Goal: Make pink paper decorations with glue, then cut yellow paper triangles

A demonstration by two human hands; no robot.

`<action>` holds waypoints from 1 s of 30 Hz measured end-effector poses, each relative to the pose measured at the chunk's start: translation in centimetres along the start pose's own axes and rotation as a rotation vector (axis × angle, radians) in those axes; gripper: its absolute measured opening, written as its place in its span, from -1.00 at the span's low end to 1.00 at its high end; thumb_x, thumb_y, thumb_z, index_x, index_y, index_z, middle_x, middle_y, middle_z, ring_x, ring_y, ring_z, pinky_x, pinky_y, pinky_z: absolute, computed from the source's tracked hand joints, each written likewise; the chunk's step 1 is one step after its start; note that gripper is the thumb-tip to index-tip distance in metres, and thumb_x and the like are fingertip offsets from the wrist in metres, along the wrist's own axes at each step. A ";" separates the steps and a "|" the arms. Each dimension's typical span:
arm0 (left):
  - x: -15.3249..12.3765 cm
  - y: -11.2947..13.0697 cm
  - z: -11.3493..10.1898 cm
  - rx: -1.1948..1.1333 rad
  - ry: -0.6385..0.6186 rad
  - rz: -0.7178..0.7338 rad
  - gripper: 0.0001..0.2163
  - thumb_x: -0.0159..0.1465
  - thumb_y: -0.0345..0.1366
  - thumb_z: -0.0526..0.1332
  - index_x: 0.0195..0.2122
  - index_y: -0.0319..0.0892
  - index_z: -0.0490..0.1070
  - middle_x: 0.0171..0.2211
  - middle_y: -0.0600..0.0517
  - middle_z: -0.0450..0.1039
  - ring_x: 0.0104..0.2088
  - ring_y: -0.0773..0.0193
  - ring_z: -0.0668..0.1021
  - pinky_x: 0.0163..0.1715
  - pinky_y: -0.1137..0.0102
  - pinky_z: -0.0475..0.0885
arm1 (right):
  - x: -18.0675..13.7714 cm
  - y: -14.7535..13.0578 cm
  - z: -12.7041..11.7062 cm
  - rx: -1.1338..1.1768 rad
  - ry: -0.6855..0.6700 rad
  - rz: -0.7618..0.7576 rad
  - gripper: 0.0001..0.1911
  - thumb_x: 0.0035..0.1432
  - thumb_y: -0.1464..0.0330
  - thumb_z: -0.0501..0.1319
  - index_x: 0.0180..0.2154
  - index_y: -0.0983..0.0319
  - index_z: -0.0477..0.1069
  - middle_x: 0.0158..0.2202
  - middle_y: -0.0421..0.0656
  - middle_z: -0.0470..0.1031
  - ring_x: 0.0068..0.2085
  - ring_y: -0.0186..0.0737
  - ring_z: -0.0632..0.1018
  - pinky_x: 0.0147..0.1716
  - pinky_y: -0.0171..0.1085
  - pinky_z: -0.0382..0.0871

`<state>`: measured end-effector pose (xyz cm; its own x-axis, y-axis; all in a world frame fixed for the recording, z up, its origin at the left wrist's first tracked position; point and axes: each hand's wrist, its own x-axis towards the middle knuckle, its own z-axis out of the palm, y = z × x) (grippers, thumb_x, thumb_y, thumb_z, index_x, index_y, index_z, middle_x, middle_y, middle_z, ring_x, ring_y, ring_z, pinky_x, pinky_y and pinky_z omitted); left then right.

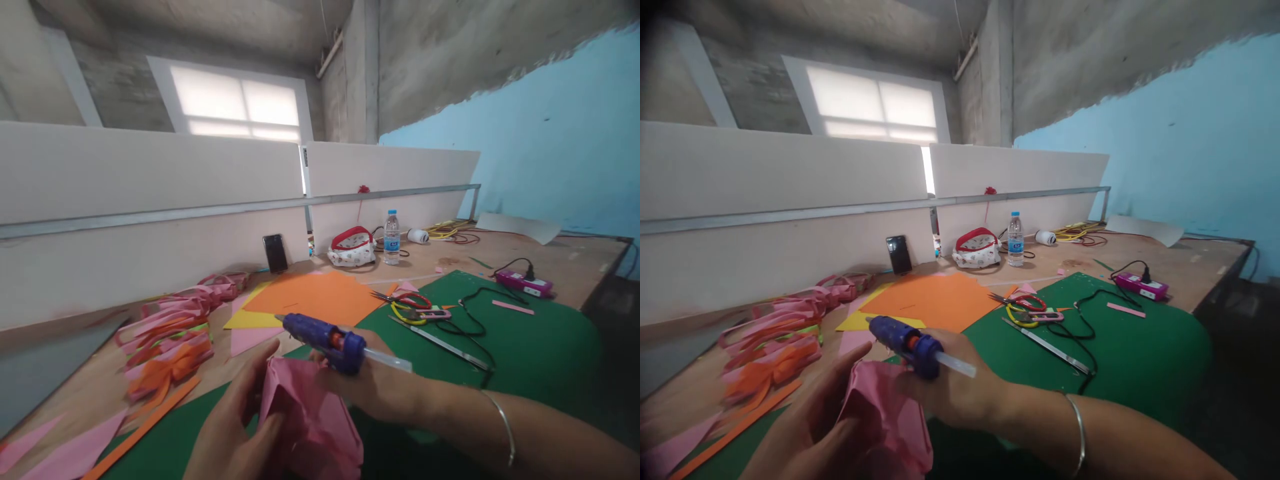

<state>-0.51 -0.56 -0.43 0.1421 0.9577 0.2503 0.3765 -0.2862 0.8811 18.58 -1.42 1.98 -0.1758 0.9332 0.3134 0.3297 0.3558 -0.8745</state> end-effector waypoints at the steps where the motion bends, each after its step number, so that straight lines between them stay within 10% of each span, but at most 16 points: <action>1: 0.0 0.2 0.0 -0.005 0.030 -0.008 -0.49 0.10 -0.23 0.14 0.13 -0.01 0.21 0.09 0.06 0.41 -0.06 0.14 0.56 -0.17 0.36 0.50 | -0.3 -0.4 -0.5 -0.032 0.006 -0.037 -0.87 -0.02 0.37 0.28 -0.40 0.23 0.34 -0.46 -0.29 0.35 -0.45 -0.35 0.35 -0.46 -0.38 0.24; 17: -0.7 1.2 0.1 0.074 0.157 -0.008 -0.53 0.10 0.09 0.14 -0.02 -0.01 0.24 -0.25 0.04 0.55 -0.25 0.02 0.60 -0.25 0.19 0.47 | -2.5 -1.1 -3.0 -0.374 -0.140 -0.101 -0.77 0.01 0.29 0.33 -0.45 0.24 0.30 -0.45 -0.30 0.34 -0.44 -0.39 0.33 -0.47 -0.40 0.12; 30: -0.8 1.1 0.1 0.057 0.195 0.032 -0.54 0.09 0.06 0.18 -0.02 0.01 0.28 -0.11 0.04 0.49 -0.12 0.04 0.55 -0.11 0.22 0.40 | -2.8 -0.6 -3.0 -0.414 -0.264 -0.084 -0.71 -0.03 0.26 0.35 -0.49 0.24 0.26 -0.50 -0.31 0.28 -0.48 -0.40 0.26 -0.51 -0.39 0.07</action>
<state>-0.11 -1.65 0.33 -0.0232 0.9343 0.3557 0.4267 -0.3125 0.8487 21.65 -4.09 2.77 -0.4288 0.8750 0.2249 0.6358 0.4692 -0.6129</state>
